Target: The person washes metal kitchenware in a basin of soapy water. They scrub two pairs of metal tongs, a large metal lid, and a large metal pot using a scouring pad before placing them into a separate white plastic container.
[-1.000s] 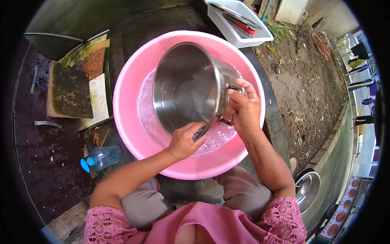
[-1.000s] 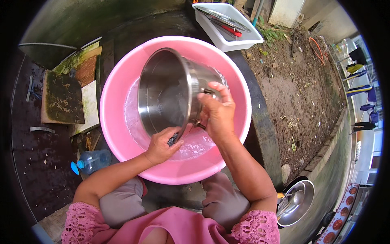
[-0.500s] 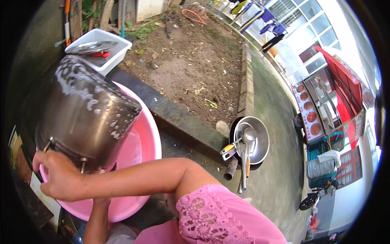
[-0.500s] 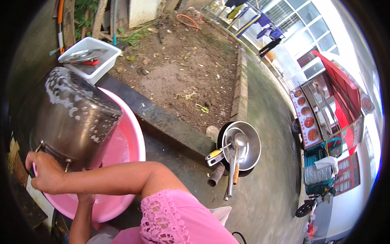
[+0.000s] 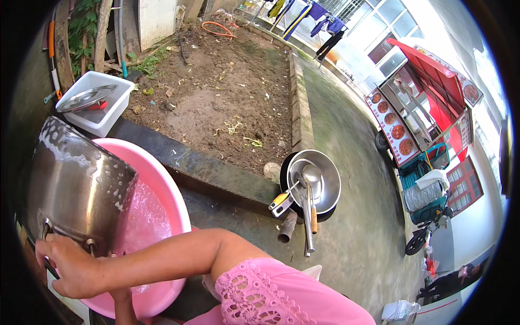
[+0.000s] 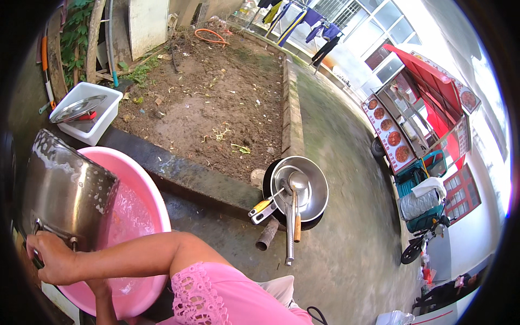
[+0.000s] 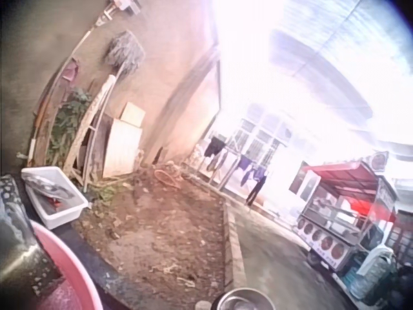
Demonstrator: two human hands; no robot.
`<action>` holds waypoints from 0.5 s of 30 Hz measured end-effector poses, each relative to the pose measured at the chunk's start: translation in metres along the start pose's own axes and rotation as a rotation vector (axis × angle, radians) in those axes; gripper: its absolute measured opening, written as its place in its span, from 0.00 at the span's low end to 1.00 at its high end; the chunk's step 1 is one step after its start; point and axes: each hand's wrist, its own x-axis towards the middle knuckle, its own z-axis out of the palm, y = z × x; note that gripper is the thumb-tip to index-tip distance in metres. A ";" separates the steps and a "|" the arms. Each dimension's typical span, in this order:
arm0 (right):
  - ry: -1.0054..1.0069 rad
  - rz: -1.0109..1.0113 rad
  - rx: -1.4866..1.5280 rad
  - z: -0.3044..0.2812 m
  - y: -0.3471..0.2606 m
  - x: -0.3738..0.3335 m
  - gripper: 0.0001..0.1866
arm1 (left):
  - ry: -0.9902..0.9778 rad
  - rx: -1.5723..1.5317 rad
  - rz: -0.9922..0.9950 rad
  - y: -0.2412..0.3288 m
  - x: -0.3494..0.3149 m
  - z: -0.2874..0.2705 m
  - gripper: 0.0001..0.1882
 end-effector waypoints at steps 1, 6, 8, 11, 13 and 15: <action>0.044 -0.018 -0.025 -0.006 0.004 0.003 0.15 | 0.024 0.118 0.067 0.003 0.003 -0.003 0.20; 0.301 0.074 0.004 -0.044 0.030 0.007 0.16 | -0.115 0.504 0.111 0.057 0.020 0.024 0.12; 0.310 0.211 0.013 -0.057 0.049 0.002 0.17 | -0.109 0.574 0.302 0.053 0.022 0.033 0.12; 0.425 0.171 0.034 -0.055 0.096 -0.005 0.18 | -0.120 0.711 0.138 0.023 0.022 0.009 0.13; 0.468 0.222 0.066 -0.056 0.122 -0.009 0.19 | -0.162 0.818 0.147 0.029 0.022 0.023 0.14; 0.465 0.300 0.064 -0.064 0.120 -0.013 0.20 | -0.145 0.805 0.040 0.032 0.021 0.032 0.15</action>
